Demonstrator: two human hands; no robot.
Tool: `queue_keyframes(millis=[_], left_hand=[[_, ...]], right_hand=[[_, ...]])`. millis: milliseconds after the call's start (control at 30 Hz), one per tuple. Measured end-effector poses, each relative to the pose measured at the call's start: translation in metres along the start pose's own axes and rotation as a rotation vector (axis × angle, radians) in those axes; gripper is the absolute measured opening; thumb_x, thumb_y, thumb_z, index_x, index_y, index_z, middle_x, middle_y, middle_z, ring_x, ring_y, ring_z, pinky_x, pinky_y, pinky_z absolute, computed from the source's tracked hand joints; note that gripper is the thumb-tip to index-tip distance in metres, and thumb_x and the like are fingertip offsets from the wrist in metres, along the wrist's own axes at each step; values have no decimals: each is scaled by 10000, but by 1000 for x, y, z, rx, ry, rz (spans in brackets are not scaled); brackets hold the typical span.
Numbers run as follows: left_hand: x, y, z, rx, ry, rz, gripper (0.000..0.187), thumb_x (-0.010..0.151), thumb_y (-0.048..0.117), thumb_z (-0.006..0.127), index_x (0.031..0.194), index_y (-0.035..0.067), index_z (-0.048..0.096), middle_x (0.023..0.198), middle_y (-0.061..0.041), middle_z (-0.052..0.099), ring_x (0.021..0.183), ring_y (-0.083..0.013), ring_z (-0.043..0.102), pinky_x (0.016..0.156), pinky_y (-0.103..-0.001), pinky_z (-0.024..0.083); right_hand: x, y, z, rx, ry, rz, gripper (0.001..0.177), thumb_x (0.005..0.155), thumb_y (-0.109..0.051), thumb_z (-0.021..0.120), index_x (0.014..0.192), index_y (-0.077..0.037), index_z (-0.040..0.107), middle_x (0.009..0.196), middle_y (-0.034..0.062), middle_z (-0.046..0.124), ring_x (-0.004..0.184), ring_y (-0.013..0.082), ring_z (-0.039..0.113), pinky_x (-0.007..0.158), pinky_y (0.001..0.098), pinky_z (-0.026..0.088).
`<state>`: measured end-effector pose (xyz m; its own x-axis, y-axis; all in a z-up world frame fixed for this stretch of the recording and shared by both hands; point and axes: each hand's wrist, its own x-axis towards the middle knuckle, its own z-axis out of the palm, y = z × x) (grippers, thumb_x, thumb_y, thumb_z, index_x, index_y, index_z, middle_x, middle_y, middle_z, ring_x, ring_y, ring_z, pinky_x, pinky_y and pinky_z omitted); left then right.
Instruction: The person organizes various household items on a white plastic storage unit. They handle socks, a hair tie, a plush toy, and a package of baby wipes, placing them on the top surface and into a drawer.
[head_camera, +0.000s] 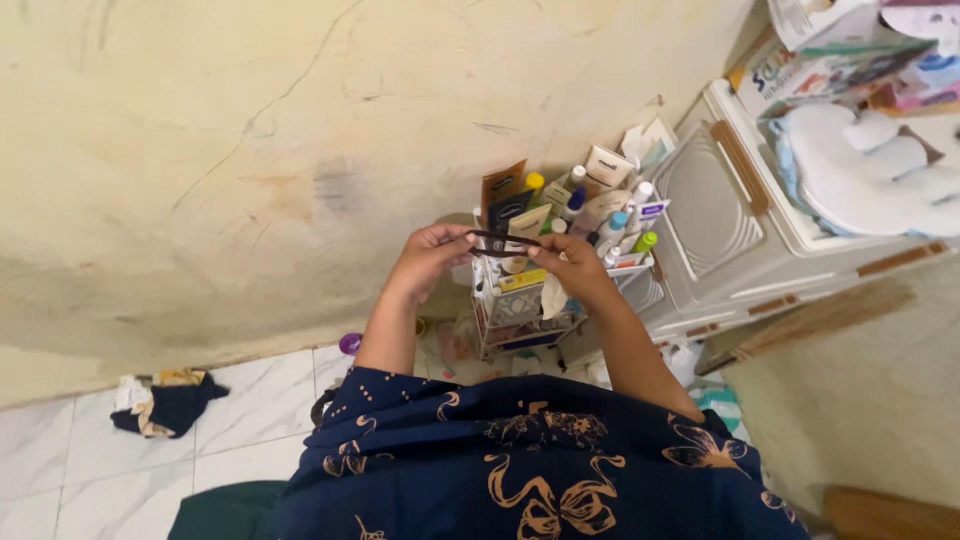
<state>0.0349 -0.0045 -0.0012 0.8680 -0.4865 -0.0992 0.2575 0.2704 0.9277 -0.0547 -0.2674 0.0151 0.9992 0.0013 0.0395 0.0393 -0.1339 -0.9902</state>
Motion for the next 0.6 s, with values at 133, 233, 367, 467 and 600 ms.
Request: queue_keyframes(millis=[133, 233, 367, 467, 600], left_hand=[[14, -12, -6, -6, 40, -71, 212, 948, 126, 719, 1128, 15, 733, 993, -40, 752, 855, -128, 683, 808, -292, 573], [20, -23, -13, -5, 49, -91, 213, 948, 135, 714, 1127, 23, 738, 979, -28, 753, 831, -119, 678, 799, -283, 571], [25, -29, -17, -10, 29, -76, 184, 942, 124, 717, 1088, 15, 740, 952, -33, 756, 813, -117, 691, 780, -281, 569], [26, -28, -11, 48, -16, -33, 180, 951, 125, 739, 1088, 9, 754, 941, -39, 754, 785, -102, 651, 754, -268, 534], [18, -18, 0, 341, -155, -34, 262, 912, 135, 766, 1135, 2, 739, 1007, -59, 757, 885, -111, 677, 814, -281, 549]], right_hand=[[-5, 3, 3, 34, 23, 53, 234, 943, -232, 738, 1076, -40, 757, 937, -33, 719, 889, 56, 601, 819, 228, 478], [-7, 3, 11, 22, 39, 85, 231, 940, -243, 740, 1074, -56, 763, 934, -41, 719, 893, 48, 603, 828, 219, 475], [-12, 8, 11, -57, 87, 95, 220, 943, -255, 748, 1063, -72, 773, 928, -44, 711, 887, 49, 596, 821, 223, 469], [-12, 7, 6, -57, 67, 121, 220, 945, -260, 748, 1066, -77, 767, 920, -46, 706, 865, 53, 589, 802, 237, 467], [-23, -8, -16, -188, 112, 202, 214, 922, -252, 747, 1066, -98, 782, 908, -47, 731, 863, 57, 618, 818, 226, 480]])
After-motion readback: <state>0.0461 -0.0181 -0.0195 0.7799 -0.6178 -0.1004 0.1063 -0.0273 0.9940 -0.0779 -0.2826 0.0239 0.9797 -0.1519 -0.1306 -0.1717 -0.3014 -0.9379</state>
